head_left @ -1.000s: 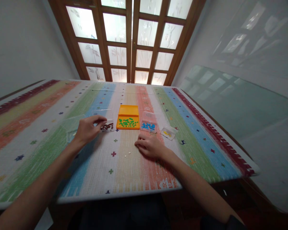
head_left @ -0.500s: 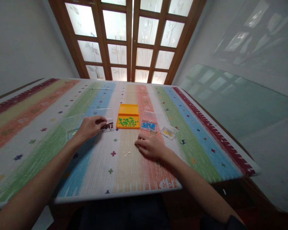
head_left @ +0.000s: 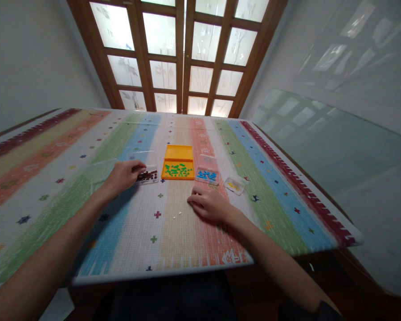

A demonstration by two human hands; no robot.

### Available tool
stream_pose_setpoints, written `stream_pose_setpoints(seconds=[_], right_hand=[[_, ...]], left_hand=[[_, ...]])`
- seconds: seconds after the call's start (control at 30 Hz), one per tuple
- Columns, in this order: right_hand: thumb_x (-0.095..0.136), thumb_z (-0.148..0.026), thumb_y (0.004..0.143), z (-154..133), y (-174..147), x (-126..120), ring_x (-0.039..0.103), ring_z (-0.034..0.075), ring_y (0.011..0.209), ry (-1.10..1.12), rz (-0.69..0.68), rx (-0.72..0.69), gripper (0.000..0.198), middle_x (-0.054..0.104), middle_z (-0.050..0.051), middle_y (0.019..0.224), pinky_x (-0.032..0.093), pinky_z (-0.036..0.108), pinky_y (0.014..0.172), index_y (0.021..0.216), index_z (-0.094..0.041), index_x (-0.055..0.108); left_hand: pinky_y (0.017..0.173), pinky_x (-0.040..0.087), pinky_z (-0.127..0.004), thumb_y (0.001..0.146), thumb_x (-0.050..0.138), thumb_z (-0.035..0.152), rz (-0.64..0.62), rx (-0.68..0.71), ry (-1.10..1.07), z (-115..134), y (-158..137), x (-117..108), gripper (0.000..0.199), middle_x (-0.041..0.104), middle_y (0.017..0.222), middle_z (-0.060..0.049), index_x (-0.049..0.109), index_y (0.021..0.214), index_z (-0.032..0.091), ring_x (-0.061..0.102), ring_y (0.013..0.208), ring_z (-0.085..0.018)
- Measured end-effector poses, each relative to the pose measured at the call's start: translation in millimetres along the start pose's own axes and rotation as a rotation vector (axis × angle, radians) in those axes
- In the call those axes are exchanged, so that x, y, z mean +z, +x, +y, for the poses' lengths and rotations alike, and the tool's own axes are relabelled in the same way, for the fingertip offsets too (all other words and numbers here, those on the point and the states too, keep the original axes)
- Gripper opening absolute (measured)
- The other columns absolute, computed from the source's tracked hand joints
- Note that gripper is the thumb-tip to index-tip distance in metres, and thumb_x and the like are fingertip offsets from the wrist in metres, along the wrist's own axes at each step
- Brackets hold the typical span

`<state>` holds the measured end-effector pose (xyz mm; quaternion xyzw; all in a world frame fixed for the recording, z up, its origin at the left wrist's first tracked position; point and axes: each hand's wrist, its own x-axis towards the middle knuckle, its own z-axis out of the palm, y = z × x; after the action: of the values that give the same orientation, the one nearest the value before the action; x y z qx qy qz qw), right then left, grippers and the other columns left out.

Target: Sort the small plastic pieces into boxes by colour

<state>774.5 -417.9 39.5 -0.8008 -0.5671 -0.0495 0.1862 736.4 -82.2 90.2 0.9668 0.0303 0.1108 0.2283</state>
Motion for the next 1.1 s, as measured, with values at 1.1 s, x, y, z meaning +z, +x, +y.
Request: stream_pose_setpoints(seconds=[1.1], right_hand=[[0.053, -0.018, 0.098, -2, 1, -2, 0.051, 0.015, 0.077, -0.024, -0.032, 0.007, 0.018, 0.064, 0.007, 0.097, 0.03, 0.029, 0.066, 0.098, -0.017, 0.07]], left_hand=[[0.088, 0.054, -0.04, 0.082, 0.056, 0.034, -0.106, 0.096, 0.009, -22, -2, 3, 0.033, 0.08, 0.101, -0.012, 0.08, 0.1, 0.022, 0.072, 0.089, -0.029]])
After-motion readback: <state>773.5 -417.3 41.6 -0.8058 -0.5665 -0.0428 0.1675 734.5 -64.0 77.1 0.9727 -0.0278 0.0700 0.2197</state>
